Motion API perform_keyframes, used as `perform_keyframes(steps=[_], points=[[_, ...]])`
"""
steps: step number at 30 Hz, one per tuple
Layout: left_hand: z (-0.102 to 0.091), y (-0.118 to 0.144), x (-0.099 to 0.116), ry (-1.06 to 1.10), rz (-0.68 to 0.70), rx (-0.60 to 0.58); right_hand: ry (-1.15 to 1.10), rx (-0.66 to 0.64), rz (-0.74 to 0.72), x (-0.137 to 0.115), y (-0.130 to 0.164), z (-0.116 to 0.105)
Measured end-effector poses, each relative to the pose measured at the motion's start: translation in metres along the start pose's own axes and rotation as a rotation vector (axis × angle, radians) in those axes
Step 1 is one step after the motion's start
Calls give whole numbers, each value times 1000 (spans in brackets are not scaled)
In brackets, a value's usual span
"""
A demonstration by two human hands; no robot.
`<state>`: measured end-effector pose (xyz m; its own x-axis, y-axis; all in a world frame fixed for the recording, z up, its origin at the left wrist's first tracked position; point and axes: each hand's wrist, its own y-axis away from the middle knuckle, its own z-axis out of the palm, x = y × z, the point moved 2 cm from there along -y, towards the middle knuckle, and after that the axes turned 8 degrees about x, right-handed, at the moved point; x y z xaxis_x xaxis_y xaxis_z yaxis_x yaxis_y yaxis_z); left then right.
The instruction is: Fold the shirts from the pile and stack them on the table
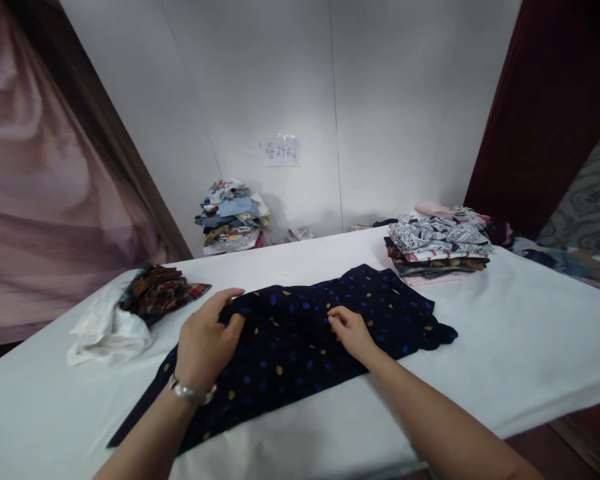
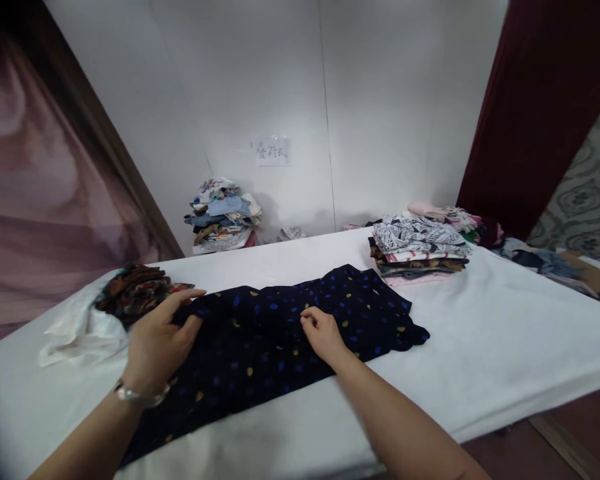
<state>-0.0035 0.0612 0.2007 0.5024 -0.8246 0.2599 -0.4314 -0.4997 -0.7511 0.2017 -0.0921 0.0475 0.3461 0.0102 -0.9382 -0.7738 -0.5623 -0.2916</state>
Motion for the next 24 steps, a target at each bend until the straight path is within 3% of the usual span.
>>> perform_keyframes(steps=[3,5,8,12,15,20,22,24], points=[[-20,29,6,48,62,188,-113,-106,320,14,-2,5],[-28,45,6,92,56,268,-161,-171,420,18,-1,6],[-31,64,0,125,14,313,-270,-239,434,16,1,5],[-30,76,-14,129,-10,300,-456,-224,375,3,7,3],[-29,79,-23,198,-84,261,-434,-268,409,-9,20,6],[-19,93,-12,495,-271,85,-444,-584,570,-31,62,20],[-12,106,4,552,-227,-27,-549,-636,585,-39,75,26],[-4,122,23,561,-113,-125,-668,-590,569,-46,82,29]])
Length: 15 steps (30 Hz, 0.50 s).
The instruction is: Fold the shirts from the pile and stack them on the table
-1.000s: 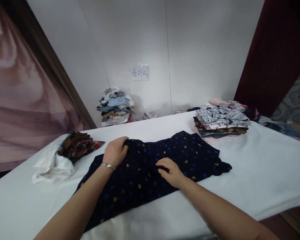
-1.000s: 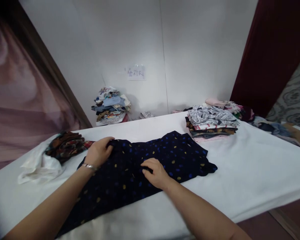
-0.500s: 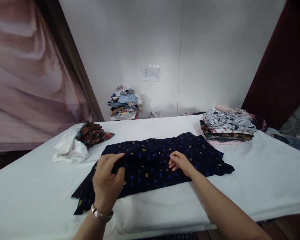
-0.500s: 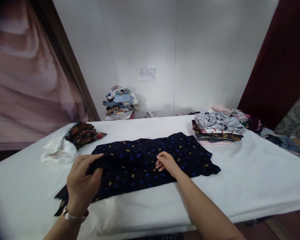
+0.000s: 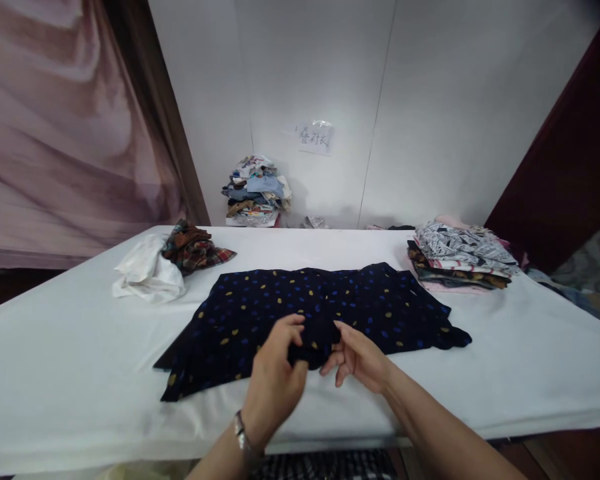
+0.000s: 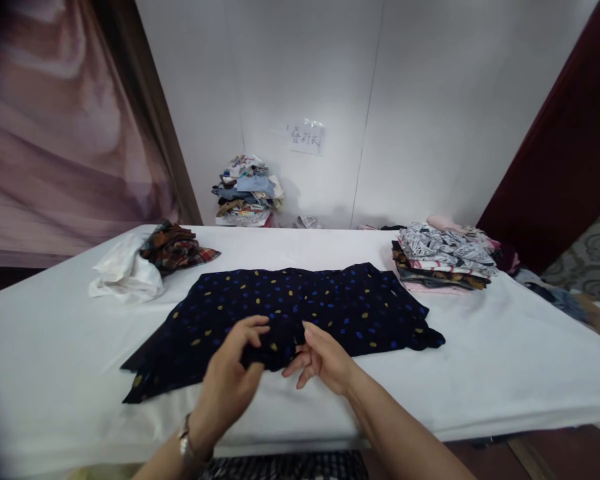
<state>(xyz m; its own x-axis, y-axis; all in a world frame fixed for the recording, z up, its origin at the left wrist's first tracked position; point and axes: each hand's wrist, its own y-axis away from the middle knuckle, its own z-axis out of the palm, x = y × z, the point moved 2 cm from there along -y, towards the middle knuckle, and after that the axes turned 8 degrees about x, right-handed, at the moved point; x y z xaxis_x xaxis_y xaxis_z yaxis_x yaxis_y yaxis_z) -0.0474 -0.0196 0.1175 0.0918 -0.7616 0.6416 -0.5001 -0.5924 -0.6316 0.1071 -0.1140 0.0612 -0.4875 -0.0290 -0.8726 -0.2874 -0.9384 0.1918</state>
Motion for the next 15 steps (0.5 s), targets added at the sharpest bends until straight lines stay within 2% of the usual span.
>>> perform_keyframes(steps=[3,5,9,13,15], points=[[20,20,11,0,142,-115,-37,123,-95,-1,2,5],[26,26,13,45,150,-182,-3,195,-134,-3,2,6],[23,21,10,213,-80,-321,43,268,-237,-9,6,5],[20,9,2,314,-345,-334,135,301,-354,-17,8,6],[22,6,-2,321,-428,-337,187,321,-374,-21,7,5]])
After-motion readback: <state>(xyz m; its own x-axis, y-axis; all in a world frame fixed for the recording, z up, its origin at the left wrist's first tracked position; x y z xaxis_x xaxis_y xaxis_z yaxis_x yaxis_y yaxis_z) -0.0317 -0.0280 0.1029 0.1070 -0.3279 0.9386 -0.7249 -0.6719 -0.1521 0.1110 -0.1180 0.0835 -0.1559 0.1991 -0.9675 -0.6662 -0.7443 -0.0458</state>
